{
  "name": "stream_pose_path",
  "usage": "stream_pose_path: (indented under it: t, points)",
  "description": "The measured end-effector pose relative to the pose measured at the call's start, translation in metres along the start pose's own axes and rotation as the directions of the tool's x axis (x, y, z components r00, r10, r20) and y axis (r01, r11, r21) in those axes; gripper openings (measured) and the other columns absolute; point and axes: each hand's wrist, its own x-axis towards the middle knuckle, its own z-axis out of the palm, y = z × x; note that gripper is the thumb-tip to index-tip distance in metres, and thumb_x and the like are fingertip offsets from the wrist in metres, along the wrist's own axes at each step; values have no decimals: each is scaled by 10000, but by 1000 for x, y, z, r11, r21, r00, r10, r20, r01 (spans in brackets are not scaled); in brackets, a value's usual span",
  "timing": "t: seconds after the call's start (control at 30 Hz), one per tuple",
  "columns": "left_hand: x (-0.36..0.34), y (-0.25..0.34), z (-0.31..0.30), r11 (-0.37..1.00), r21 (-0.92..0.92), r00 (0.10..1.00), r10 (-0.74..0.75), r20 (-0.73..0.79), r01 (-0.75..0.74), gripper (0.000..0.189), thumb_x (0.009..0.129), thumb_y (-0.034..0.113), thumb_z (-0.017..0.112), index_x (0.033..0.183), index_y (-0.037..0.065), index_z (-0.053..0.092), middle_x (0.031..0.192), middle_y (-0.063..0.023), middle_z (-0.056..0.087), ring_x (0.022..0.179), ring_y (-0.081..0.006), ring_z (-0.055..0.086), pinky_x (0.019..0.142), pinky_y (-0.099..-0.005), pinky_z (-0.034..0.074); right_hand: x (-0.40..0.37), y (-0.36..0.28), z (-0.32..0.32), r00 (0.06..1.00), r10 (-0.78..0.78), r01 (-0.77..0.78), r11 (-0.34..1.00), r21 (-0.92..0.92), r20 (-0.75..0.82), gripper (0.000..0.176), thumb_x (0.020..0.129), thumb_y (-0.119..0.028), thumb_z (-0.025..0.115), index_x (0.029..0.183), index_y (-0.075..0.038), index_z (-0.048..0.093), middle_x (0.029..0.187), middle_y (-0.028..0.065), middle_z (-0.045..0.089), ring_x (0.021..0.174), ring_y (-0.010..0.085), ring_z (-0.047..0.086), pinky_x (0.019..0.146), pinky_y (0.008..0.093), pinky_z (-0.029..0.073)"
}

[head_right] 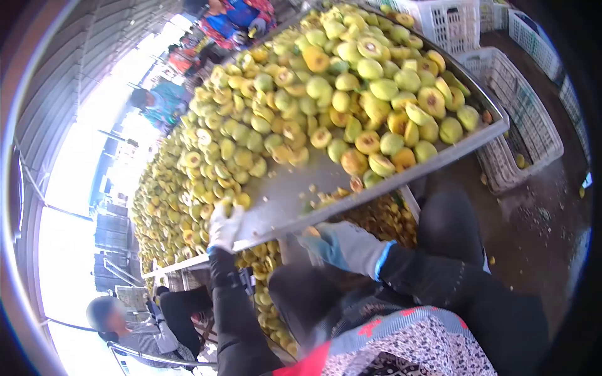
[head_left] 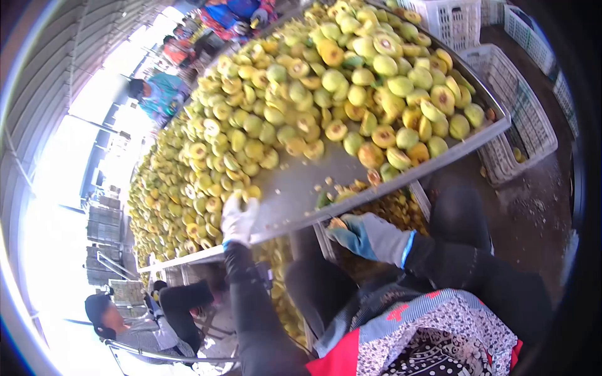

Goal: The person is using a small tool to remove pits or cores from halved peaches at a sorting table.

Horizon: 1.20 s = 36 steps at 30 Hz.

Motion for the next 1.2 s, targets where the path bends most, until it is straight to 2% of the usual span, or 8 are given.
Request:
stream_pose_path:
  t: [0.13, 0.27, 0.33, 0.37, 0.47, 0.8, 0.97, 1.2]
  points:
    - [36, -13, 67, 979, 163, 988, -135, 80, 121, 671, 809, 431, 707, 1370, 111, 527, 1293, -241, 595, 1239, -387, 556, 1019, -449, 461, 1, -10, -7, 997, 71, -70, 997, 44, -30, 374, 973, -424, 599, 1117, -92, 696, 938, 210, 703, 911, 425, 661, 770, 415, 533]
    - [44, 7, 70, 964, 165, 952, -238, 190, 208, 477, 778, 411, 685, 1179, 157, 628, 1283, -192, 607, 1202, -411, 558, 1011, -474, 464, 7, -8, -6, 999, 45, -44, 998, 39, -28, 379, 978, -421, 594, 1127, -88, 695, 933, 199, 710, 908, 391, 686, 769, 410, 529]
    - [35, 2, 65, 997, 68, 989, -51, 141, 42, 356, 835, 341, 647, 1115, 120, 636, 1125, -149, 676, 936, -332, 674, 836, -413, 539, 6, -6, -4, 996, -38, 43, 997, 61, -84, 388, 979, -427, 590, 1126, -83, 693, 930, 194, 711, 899, 379, 692, 767, 411, 526]
    - [34, -3, 63, 953, -286, 975, -35, 220, 99, 345, 879, 338, 625, 1139, 111, 629, 1127, -138, 679, 905, -292, 677, 794, -379, 546, 7, -4, -1, 990, -74, 83, 994, 67, -120, 361, 988, -378, 595, 1091, -43, 684, 910, 200, 709, 839, 342, 703, 739, 408, 518]
    - [1, 64, 15, 78, -836, 838, 15, 546, 543, 361, 1005, 325, 539, 1279, 92, 575, 1159, -172, 674, 904, -302, 689, 754, -406, 580, 6, -15, -3, 996, 14, 5, 977, 213, -85, 411, 1005, -425, 533, 1079, -44, 668, 904, 228, 685, 835, 419, 659, 731, 450, 504]
    - [-85, 178, 15, 60, -922, 922, 39, 386, 383, 573, 1061, 463, 338, 1232, -27, 580, 1004, -218, 688, 703, -244, 636, 675, -343, 548, -1, -25, -19, 994, -33, 52, 983, 177, -108, 401, 1012, -403, 543, 1009, -22, 667, 793, 227, 664, 725, 402, 641, 668, 435, 486]
    - [-95, 187, 30, 392, -919, 994, 64, 85, 53, 544, 1066, 434, 339, 1215, -29, 585, 1001, -198, 689, 703, -220, 627, 662, -311, 524, 2, -6, -7, 987, -56, 93, 962, 257, -148, 417, 1025, -407, 533, 1023, -15, 675, 782, 155, 689, 702, 238, 646, 670, 396, 487]
    - [-115, 215, 30, 175, -981, 986, -159, 51, 79, 513, 1065, 408, 356, 1212, -24, 590, 1032, -187, 692, 809, -218, 635, 727, -320, 527, 1, 2, 14, 996, 40, -80, 797, 599, 80, 322, 1051, -314, 509, 1077, -23, 644, 913, 3, 653, 827, 71, 561, 732, 277, 491]
